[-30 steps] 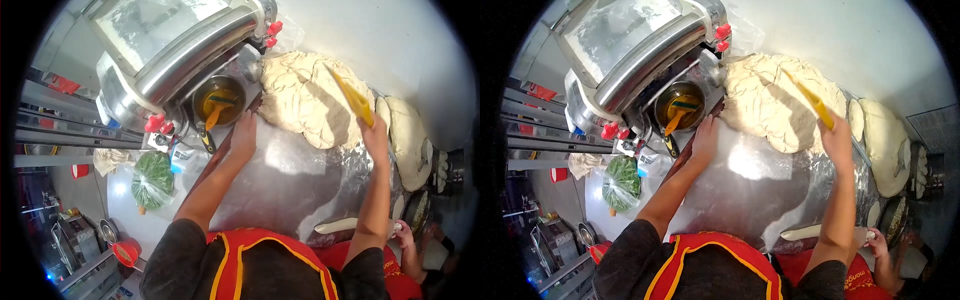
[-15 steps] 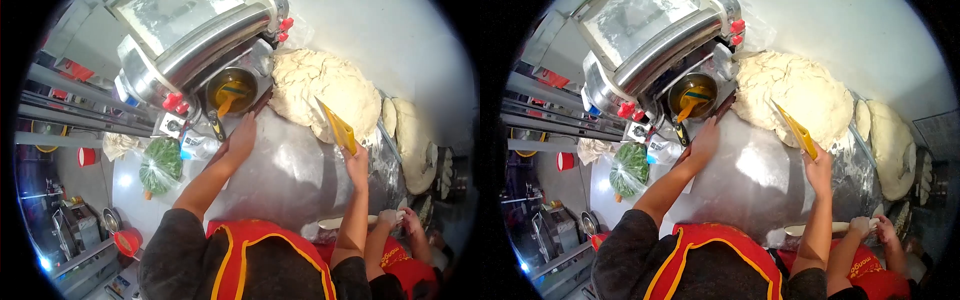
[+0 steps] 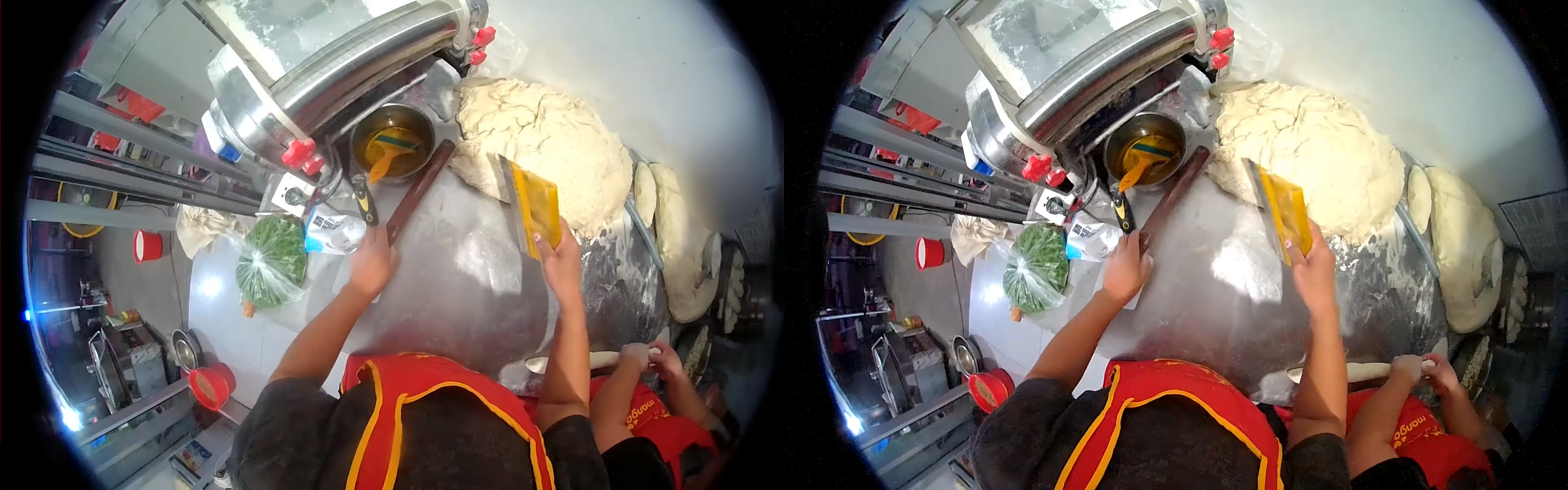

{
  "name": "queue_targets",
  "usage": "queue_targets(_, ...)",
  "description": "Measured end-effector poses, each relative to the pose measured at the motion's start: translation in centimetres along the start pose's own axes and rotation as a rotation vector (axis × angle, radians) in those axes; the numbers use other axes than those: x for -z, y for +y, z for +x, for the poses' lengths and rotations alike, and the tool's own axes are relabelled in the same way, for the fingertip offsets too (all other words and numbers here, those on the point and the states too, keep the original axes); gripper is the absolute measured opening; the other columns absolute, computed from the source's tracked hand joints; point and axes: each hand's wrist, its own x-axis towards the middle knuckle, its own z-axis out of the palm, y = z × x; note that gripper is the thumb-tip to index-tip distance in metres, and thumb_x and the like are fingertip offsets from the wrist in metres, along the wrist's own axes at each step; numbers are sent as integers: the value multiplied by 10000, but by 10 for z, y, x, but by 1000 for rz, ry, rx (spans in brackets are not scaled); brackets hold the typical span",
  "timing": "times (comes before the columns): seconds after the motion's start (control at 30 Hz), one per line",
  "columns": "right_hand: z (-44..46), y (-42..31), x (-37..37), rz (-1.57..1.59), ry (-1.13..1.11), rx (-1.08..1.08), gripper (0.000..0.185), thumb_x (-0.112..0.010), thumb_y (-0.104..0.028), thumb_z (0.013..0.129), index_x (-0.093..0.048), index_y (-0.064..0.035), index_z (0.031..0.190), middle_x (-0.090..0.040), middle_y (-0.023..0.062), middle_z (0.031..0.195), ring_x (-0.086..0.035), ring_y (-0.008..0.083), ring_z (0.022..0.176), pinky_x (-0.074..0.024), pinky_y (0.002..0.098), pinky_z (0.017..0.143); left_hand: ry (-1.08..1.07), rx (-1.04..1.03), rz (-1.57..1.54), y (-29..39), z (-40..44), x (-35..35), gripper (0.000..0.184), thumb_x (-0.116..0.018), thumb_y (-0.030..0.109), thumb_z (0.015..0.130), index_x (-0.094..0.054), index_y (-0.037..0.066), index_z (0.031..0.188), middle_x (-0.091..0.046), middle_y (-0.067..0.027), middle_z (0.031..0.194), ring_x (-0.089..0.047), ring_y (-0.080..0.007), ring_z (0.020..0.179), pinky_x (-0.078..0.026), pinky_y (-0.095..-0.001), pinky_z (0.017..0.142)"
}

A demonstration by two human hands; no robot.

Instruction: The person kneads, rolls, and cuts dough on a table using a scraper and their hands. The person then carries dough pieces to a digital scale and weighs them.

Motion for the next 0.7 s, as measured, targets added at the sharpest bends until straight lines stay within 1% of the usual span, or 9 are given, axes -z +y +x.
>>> queue_targets(0.1, 2, -2, -10, -63, 1, 21, 595, -538, -12, 867, -317, -79, 1416, -622, 240, 1096, -630, 327, 997, -469, 366, 885, 53, -96, -21, -9, -36, 17, 471, -595, 142, 788, -467, 18, 1224, -540, -169, 1023, -585, -367, 883, -501, -465, 709)
queue_targets(0.2, 20, 1, -53, -118, -35, 283, 692, -521, -9, 866, -185, -104, 1463, -627, 242, 1068, -627, 391, 963, -481, 409, 869, 61, -128, -40, -31, -65, 15, 570, -604, 138, 775, -422, 20, 1302, -533, -168, 1040, -602, -348, 848, -513, -434, 653)
queue_targets(0.27, 34, -21, -77, -148, -173, 89, 744, -506, -15, 864, -119, -132, 1489, -588, 273, 1126, -616, 405, 920, -479, 411, 817, 9, -52, -11, -31, -75, 19, 593, -615, 121, 761, -419, 21, 1311, -535, -163, 1036, -604, -348, 837, -517, -426, 648)
queue_targets(0.3, 46, -28, -89, -164, -182, 86, 761, -503, -8, 856, -103, -135, 1491, -587, 283, 1113, -612, 418, 901, -478, 423, 800, -16, -14, 4, -32, -77, 21, 605, -621, 112, 754, -417, 22, 1316, -536, -161, 1034, -605, -347, 832, -518, -422, 645)
queue_targets(0.37, 71, -27, -117, -194, -201, 79, 794, -497, 4, 841, -72, -141, 1496, -583, 304, 1088, -603, 445, 861, -478, 445, 766, 17, -50, 15, -35, -81, 19, 598, -626, 95, 744, -432, 16, 1303, -537, -158, 1032, -608, -343, 826, -520, -414, 641)
queue_targets(0.47, 95, -1, -155, -281, -35, 310, 810, -485, 2, 829, -51, -148, 1497, -615, 304, 967, -602, 449, 781, -470, 466, 706, 54, -83, 17, -40, -82, 12, 603, -635, 87, 733, -441, 15, 1299, -535, -154, 1025, -609, -331, 824, -522, -404, 629)
queue_targets(0.57, 92, -37, -135, -428, -98, -43, 799, -481, -17, 837, -57, -162, 1498, -625, 279, 812, -599, 438, 706, -467, 464, 662, 91, -118, 2, -39, -76, 3, 616, -643, 90, 730, -441, 18, 1308, -533, -147, 1015, -611, -313, 820, -523, -390, 609)
queue_targets(0.6, 87, -33, -134, -426, -90, -14, 792, -479, -22, 840, -63, -169, 1499, -623, 270, 785, -596, 436, 694, -468, 463, 661, 97, -131, -4, -39, -75, 1, 620, -645, 92, 730, -440, 20, 1311, -533, -145, 1012, -612, -307, 818, -523, -386, 602)
queue_targets(0.7, 71, -24, -122, -463, -83, 30, 792, -480, -21, 846, -62, -179, 1500, -622, 249, 738, -599, 424, 684, -474, 452, 668, 17, -100, -28, -31, -59, -12, 625, -632, 133, 778, -398, 4, 1343, -526, -173, 1062, -603, -348, 847, -528, -416, 657)
